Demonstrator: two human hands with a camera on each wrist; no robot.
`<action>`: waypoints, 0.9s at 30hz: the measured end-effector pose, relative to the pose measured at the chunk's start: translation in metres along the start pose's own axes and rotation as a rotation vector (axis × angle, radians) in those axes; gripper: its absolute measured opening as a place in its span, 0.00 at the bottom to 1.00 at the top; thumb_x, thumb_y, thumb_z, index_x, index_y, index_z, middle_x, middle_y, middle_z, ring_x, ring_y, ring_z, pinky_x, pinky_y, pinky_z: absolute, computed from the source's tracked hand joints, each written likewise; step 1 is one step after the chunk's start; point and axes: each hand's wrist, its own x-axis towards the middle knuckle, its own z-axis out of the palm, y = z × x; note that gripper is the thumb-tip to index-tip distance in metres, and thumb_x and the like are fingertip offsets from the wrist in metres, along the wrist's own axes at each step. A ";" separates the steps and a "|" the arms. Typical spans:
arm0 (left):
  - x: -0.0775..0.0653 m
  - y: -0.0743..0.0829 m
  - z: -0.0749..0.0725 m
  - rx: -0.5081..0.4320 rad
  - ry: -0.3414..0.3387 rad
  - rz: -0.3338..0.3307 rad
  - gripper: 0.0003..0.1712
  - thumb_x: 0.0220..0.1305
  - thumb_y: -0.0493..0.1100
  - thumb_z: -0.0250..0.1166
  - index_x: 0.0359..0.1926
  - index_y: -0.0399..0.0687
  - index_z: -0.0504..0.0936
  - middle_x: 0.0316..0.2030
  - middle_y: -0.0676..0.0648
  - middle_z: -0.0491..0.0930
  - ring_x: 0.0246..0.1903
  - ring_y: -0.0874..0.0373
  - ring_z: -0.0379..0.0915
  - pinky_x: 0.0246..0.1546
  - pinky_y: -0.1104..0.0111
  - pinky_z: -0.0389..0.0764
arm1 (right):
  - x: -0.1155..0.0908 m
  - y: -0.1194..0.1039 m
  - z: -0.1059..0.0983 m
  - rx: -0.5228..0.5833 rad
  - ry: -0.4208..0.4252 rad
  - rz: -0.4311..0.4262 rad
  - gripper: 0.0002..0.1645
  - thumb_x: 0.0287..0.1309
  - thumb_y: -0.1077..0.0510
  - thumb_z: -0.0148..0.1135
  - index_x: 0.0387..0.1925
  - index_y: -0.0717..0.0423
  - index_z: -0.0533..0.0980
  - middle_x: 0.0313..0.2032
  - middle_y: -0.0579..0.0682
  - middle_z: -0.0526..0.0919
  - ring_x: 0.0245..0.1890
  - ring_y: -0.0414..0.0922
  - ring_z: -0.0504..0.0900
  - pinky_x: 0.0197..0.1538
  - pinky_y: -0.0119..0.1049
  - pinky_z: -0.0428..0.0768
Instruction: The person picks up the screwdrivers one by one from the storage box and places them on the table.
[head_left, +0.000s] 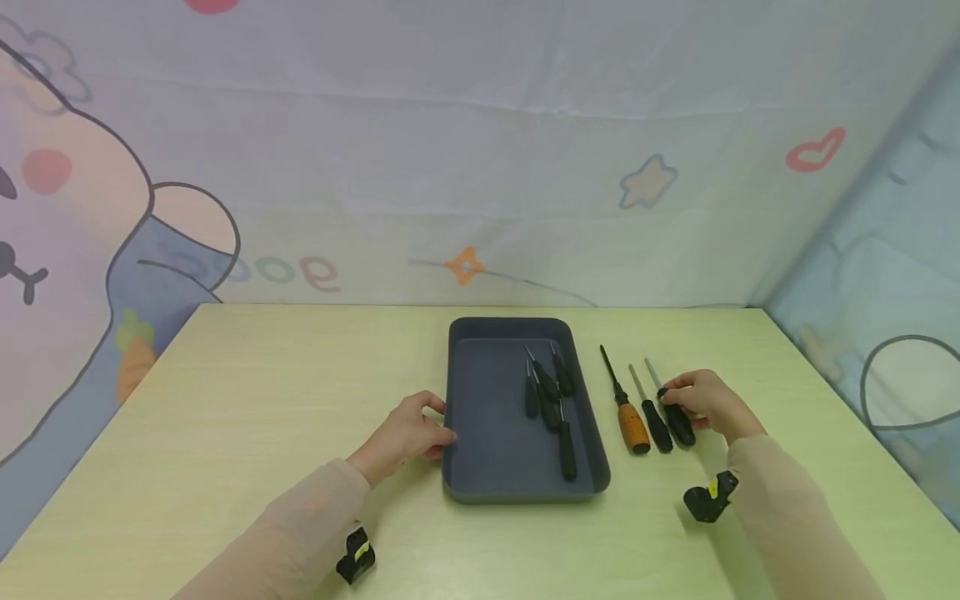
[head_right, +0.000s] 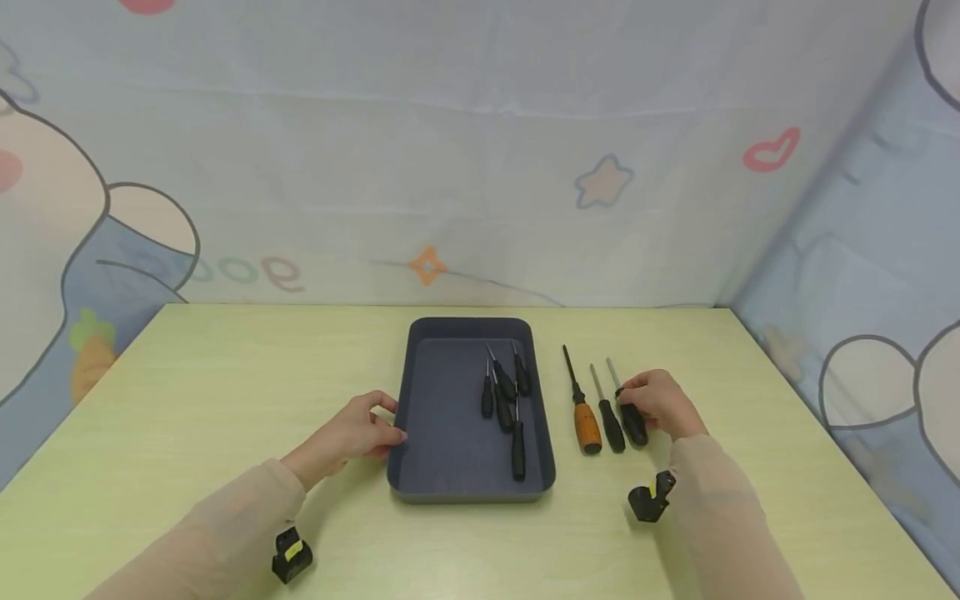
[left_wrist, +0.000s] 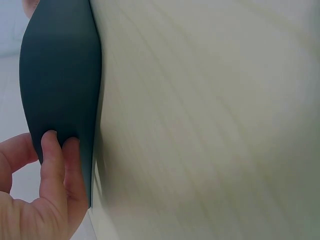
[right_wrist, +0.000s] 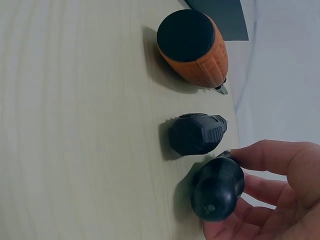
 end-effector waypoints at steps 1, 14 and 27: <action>0.000 0.000 0.000 0.002 0.000 0.000 0.19 0.54 0.27 0.63 0.47 0.33 0.68 0.27 0.40 0.79 0.25 0.56 0.77 0.32 0.64 0.80 | 0.010 0.009 -0.003 0.012 -0.003 0.001 0.23 0.60 0.59 0.57 0.52 0.71 0.68 0.30 0.50 0.70 0.29 0.44 0.68 0.31 0.38 0.75; 0.002 0.000 0.001 -0.003 0.001 -0.010 0.19 0.54 0.27 0.63 0.47 0.34 0.69 0.27 0.40 0.80 0.25 0.55 0.77 0.32 0.65 0.80 | -0.004 -0.001 -0.007 0.037 0.005 0.030 0.25 0.62 0.60 0.51 0.54 0.75 0.63 0.31 0.52 0.73 0.28 0.42 0.74 0.34 0.38 0.78; 0.000 0.000 0.000 0.001 0.006 -0.005 0.19 0.54 0.28 0.63 0.46 0.33 0.69 0.27 0.40 0.80 0.23 0.56 0.75 0.29 0.66 0.79 | -0.011 -0.016 -0.012 0.076 0.039 -0.030 0.33 0.66 0.56 0.49 0.63 0.74 0.56 0.48 0.59 0.67 0.34 0.45 0.71 0.37 0.37 0.77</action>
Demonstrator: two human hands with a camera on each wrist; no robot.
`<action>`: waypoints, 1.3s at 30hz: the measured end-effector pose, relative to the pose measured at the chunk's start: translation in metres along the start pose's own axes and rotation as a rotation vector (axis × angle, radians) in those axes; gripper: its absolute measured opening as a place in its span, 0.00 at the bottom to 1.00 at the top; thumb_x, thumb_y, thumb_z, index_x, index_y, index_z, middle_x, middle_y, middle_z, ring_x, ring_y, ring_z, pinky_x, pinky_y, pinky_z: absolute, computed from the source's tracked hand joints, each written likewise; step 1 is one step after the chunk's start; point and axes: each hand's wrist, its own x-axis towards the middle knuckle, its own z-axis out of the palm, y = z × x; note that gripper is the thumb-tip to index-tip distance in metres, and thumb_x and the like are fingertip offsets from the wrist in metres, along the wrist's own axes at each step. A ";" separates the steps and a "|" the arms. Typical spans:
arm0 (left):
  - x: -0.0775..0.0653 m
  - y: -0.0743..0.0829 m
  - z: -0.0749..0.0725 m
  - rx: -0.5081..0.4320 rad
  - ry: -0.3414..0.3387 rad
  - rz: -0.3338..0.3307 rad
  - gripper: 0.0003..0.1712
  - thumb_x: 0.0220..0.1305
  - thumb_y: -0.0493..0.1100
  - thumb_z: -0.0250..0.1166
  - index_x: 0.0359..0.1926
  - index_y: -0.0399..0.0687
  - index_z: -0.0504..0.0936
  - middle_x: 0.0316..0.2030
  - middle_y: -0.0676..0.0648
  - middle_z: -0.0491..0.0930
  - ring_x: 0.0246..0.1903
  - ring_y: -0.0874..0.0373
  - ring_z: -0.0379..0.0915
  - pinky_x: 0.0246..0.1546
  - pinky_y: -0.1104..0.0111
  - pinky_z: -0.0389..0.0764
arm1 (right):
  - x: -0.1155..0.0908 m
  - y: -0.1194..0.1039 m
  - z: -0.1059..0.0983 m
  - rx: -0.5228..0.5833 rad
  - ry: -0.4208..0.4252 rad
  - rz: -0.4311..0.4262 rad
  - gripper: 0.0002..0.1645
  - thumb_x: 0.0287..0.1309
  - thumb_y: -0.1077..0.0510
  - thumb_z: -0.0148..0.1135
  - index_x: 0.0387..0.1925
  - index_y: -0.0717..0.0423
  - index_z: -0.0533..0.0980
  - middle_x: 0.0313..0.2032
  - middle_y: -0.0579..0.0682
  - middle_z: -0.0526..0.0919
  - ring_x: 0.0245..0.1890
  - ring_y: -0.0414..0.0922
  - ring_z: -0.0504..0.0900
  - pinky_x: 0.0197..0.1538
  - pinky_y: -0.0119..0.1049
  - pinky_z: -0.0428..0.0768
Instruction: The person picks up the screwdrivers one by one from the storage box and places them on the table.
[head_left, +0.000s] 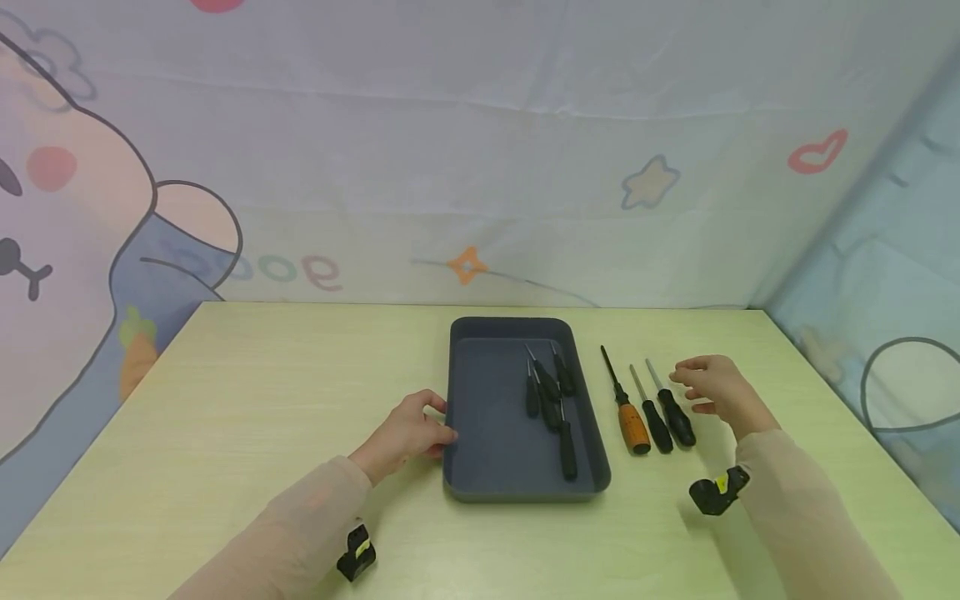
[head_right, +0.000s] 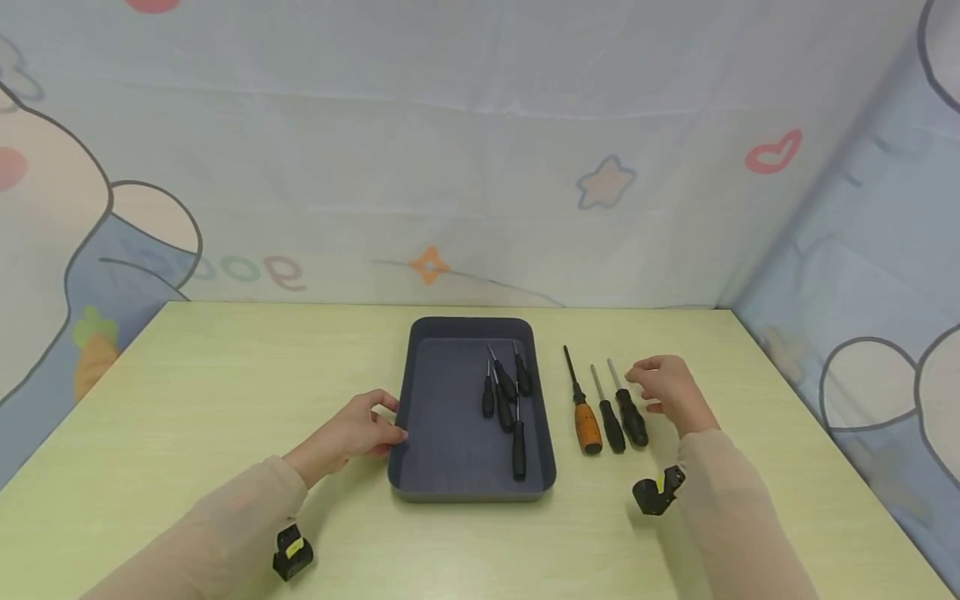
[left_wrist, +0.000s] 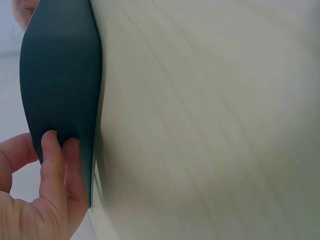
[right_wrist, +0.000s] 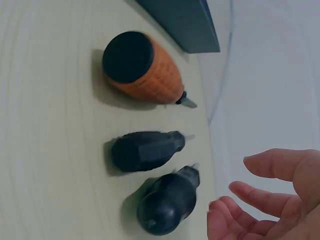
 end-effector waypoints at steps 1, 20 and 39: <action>0.000 0.000 0.000 0.001 0.001 0.000 0.19 0.54 0.28 0.63 0.46 0.33 0.69 0.26 0.40 0.80 0.22 0.56 0.75 0.29 0.66 0.79 | -0.001 -0.002 0.000 0.003 -0.004 -0.012 0.33 0.66 0.55 0.49 0.63 0.74 0.56 0.49 0.60 0.67 0.35 0.45 0.71 0.38 0.36 0.78; 0.000 0.000 0.001 -0.018 -0.012 0.005 0.19 0.54 0.27 0.63 0.46 0.33 0.68 0.26 0.39 0.80 0.22 0.57 0.75 0.30 0.66 0.80 | -0.017 -0.034 0.039 0.051 -0.183 -0.157 0.31 0.64 0.61 0.51 0.63 0.75 0.56 0.50 0.65 0.68 0.34 0.44 0.78 0.40 0.37 0.81; 0.002 -0.002 0.001 0.001 -0.003 -0.004 0.19 0.54 0.27 0.63 0.47 0.33 0.69 0.26 0.40 0.80 0.23 0.56 0.76 0.29 0.66 0.80 | -0.024 -0.026 0.080 0.152 -0.269 -0.155 0.35 0.55 0.70 0.53 0.63 0.75 0.54 0.44 0.63 0.75 0.32 0.44 0.80 0.35 0.37 0.81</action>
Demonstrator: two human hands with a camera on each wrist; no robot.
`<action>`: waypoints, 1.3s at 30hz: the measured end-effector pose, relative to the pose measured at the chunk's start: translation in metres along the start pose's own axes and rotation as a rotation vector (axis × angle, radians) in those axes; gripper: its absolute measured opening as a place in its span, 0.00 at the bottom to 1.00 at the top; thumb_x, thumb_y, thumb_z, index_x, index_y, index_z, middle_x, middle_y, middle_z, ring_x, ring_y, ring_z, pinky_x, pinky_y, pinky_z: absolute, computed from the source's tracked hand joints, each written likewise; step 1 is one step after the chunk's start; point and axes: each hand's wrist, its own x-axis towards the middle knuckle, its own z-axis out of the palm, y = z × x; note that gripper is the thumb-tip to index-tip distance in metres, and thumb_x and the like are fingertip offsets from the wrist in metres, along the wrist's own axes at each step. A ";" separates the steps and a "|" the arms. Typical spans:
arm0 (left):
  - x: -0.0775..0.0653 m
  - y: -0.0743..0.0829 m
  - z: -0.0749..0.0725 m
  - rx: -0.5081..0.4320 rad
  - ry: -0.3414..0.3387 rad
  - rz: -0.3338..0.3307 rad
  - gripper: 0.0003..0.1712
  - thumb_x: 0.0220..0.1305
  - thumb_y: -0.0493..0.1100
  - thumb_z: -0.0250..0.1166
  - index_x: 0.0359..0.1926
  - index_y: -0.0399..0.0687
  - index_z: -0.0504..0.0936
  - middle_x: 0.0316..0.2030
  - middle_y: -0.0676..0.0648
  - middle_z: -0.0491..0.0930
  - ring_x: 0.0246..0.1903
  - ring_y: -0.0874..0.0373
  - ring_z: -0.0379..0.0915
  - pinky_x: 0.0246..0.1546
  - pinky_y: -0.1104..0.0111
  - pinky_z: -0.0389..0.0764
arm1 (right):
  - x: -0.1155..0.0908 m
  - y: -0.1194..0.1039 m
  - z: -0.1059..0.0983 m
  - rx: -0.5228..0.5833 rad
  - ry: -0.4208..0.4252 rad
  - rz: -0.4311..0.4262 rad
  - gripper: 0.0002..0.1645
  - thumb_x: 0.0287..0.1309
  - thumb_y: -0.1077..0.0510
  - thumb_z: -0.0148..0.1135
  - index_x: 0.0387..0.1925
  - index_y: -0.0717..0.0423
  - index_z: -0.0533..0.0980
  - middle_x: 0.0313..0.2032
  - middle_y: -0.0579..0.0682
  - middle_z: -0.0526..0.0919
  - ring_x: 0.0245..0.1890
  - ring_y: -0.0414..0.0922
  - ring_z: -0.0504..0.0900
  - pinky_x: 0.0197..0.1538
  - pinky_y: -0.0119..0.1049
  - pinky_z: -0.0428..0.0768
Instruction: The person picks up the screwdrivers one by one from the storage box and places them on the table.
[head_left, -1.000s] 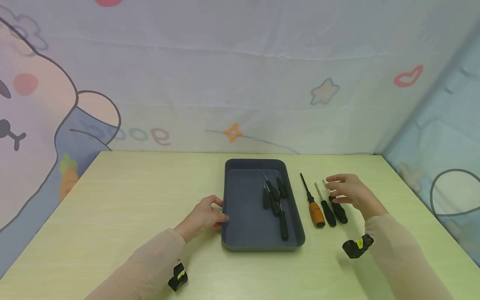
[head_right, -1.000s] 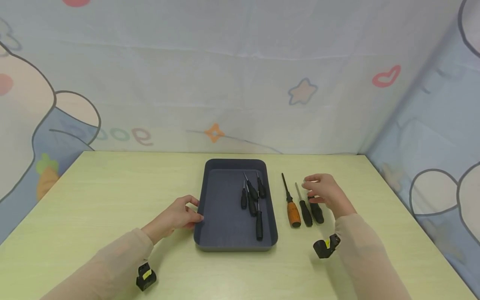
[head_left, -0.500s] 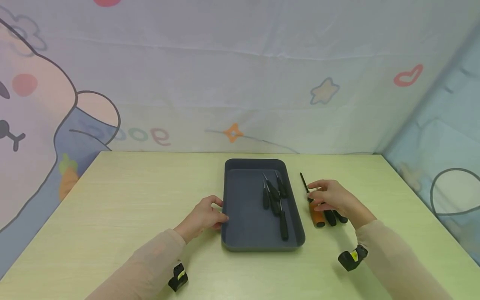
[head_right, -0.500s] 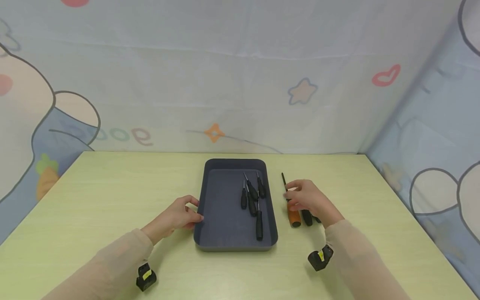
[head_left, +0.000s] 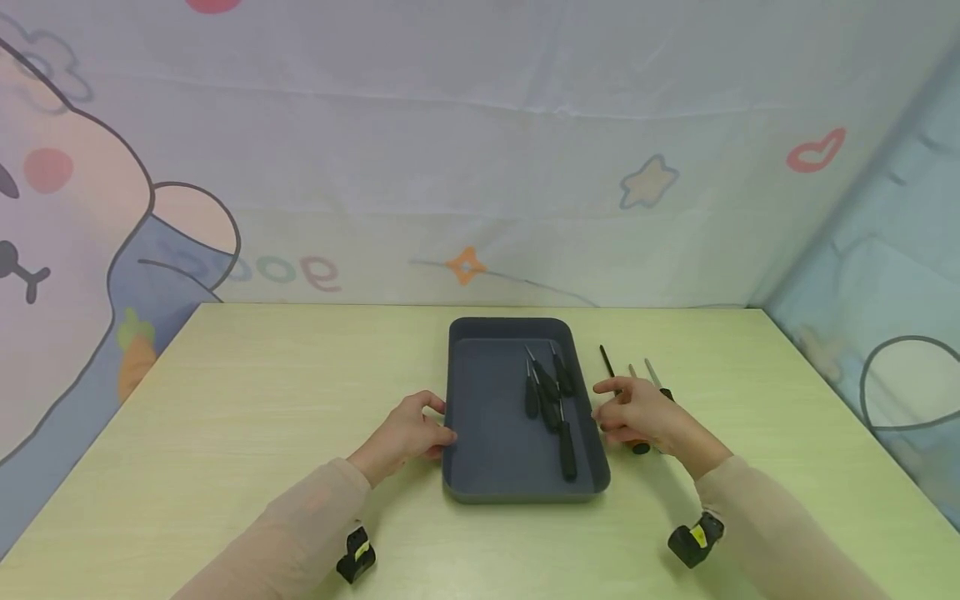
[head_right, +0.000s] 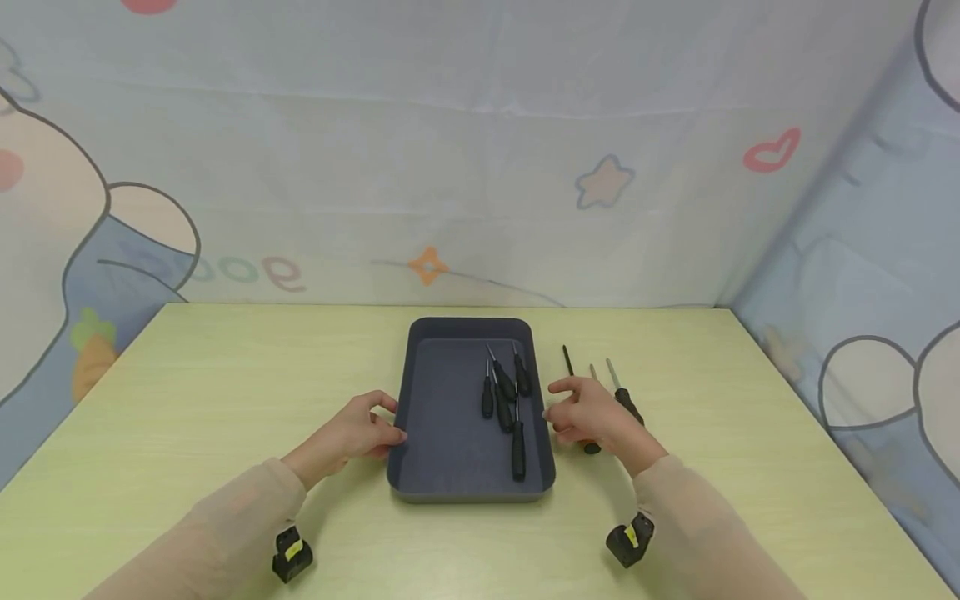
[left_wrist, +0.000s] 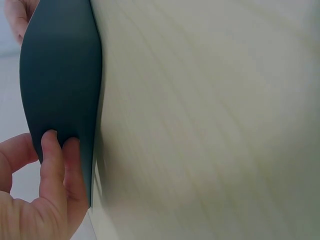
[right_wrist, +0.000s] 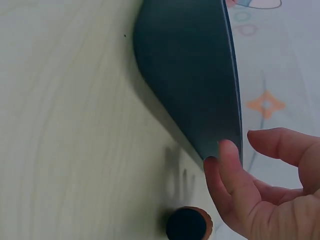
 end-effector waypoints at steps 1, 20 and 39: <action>0.000 0.000 0.000 -0.002 0.000 0.001 0.19 0.54 0.27 0.63 0.47 0.33 0.69 0.26 0.40 0.79 0.23 0.56 0.76 0.29 0.66 0.80 | 0.000 0.001 0.001 0.002 -0.004 -0.004 0.35 0.55 0.70 0.53 0.63 0.75 0.53 0.43 0.62 0.75 0.33 0.44 0.80 0.35 0.37 0.81; 0.003 0.000 -0.005 -0.051 -0.031 -0.016 0.21 0.55 0.29 0.65 0.48 0.33 0.68 0.27 0.40 0.78 0.23 0.57 0.76 0.30 0.67 0.80 | 0.004 0.002 0.012 -0.042 -0.020 0.003 0.35 0.58 0.66 0.54 0.64 0.74 0.53 0.47 0.68 0.73 0.36 0.49 0.81 0.40 0.42 0.80; 0.000 -0.001 -0.005 -0.067 -0.042 -0.053 0.22 0.56 0.33 0.67 0.50 0.34 0.69 0.30 0.40 0.77 0.24 0.57 0.77 0.30 0.67 0.81 | 0.002 0.003 0.012 -0.001 -0.021 0.028 0.34 0.59 0.67 0.53 0.64 0.74 0.54 0.48 0.69 0.73 0.37 0.50 0.81 0.40 0.41 0.80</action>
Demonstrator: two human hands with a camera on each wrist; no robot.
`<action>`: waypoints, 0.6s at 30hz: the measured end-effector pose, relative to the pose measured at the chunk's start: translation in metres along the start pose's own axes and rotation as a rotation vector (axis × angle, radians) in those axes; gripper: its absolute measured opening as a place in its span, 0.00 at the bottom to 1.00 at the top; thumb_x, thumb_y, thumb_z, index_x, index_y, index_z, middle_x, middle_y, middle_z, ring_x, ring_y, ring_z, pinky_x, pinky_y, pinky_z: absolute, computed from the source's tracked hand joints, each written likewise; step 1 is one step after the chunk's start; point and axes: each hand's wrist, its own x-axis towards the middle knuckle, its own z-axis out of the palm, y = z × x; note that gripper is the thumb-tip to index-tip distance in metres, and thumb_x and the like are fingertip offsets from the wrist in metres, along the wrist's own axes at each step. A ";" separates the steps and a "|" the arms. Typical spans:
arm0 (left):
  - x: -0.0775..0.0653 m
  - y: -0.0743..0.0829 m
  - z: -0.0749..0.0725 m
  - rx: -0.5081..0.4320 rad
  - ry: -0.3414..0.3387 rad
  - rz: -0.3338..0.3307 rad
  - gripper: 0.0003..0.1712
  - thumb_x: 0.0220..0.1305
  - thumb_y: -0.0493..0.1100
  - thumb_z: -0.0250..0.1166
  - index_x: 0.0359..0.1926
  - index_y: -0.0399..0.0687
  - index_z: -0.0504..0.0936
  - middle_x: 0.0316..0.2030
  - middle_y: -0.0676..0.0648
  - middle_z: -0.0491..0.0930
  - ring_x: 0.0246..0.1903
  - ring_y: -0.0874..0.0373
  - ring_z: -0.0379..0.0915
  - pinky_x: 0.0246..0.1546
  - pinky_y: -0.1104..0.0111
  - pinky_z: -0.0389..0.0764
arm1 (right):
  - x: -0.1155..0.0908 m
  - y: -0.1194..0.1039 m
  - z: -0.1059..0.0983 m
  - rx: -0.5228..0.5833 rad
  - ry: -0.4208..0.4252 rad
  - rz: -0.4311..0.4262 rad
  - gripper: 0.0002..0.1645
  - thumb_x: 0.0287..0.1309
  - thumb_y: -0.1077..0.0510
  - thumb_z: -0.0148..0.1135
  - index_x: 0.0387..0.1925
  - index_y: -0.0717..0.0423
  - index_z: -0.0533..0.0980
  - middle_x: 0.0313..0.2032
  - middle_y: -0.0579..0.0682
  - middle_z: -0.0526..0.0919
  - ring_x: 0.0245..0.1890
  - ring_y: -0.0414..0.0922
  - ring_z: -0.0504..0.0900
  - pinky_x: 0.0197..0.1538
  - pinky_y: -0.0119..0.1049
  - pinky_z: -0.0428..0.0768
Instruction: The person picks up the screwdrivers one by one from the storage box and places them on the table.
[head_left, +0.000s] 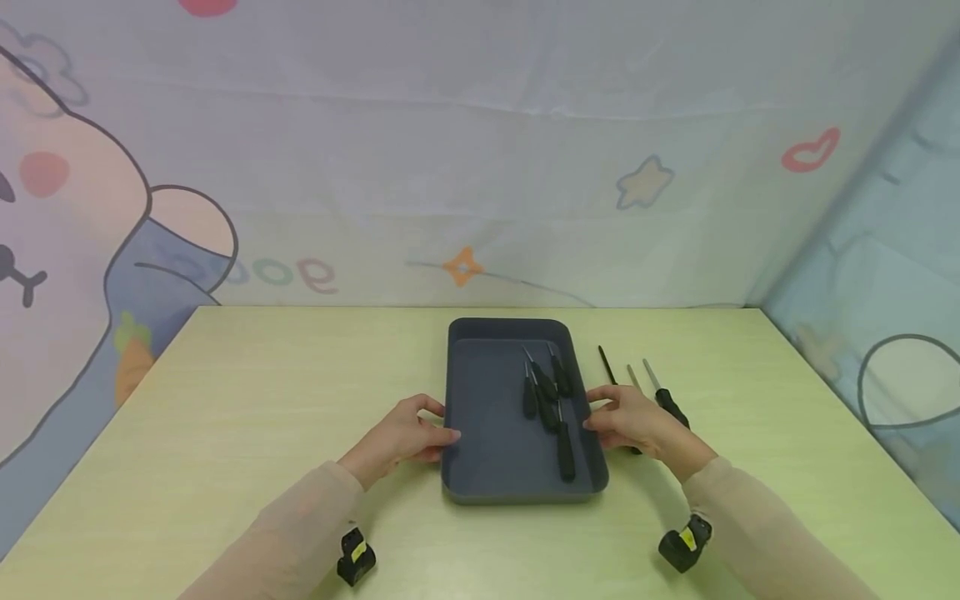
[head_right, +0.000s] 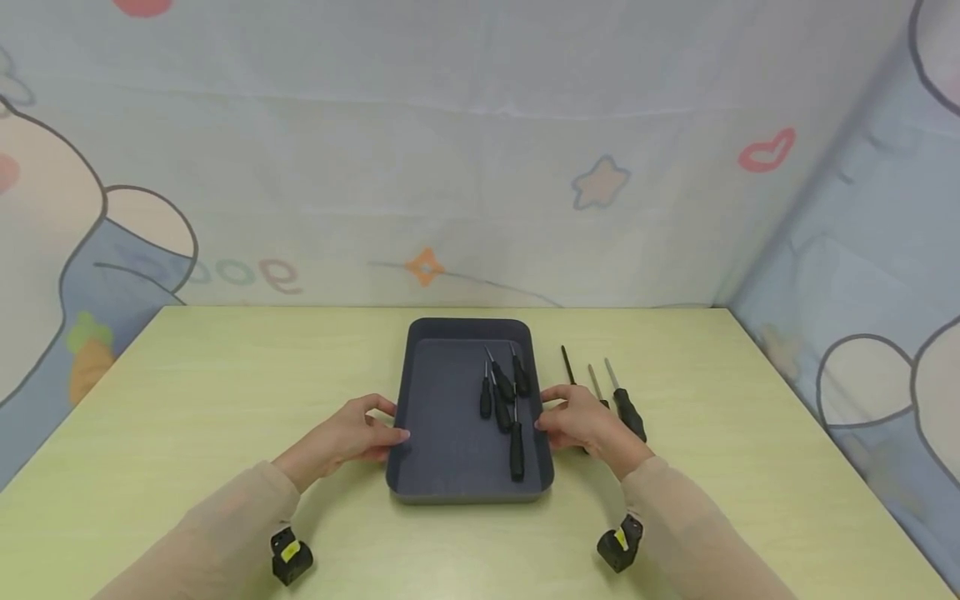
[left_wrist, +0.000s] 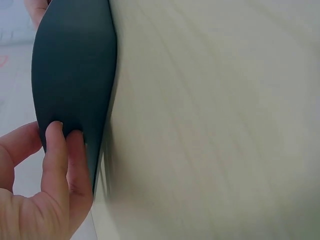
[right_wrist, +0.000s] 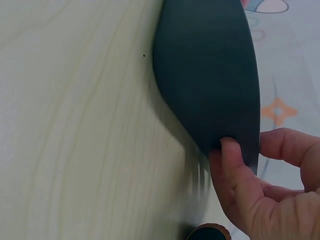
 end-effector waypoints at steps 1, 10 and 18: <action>0.000 0.000 0.000 0.005 -0.002 0.001 0.23 0.56 0.33 0.67 0.50 0.34 0.69 0.30 0.40 0.77 0.23 0.57 0.77 0.29 0.68 0.80 | 0.000 0.000 0.000 0.003 -0.001 -0.001 0.34 0.59 0.67 0.53 0.64 0.74 0.54 0.48 0.69 0.73 0.36 0.50 0.81 0.40 0.41 0.80; -0.002 0.004 -0.005 -0.014 -0.005 -0.006 0.22 0.56 0.32 0.65 0.51 0.35 0.69 0.29 0.41 0.77 0.20 0.59 0.73 0.25 0.72 0.78 | -0.002 0.000 -0.001 0.002 0.001 0.003 0.34 0.59 0.67 0.52 0.64 0.74 0.53 0.47 0.68 0.74 0.34 0.47 0.81 0.39 0.39 0.80; 0.000 0.010 -0.012 -0.085 0.038 0.052 0.19 0.56 0.28 0.63 0.49 0.33 0.70 0.29 0.41 0.77 0.22 0.58 0.74 0.28 0.70 0.79 | -0.001 0.000 0.000 0.010 0.001 0.004 0.34 0.58 0.67 0.52 0.64 0.74 0.53 0.47 0.67 0.74 0.32 0.46 0.81 0.38 0.39 0.80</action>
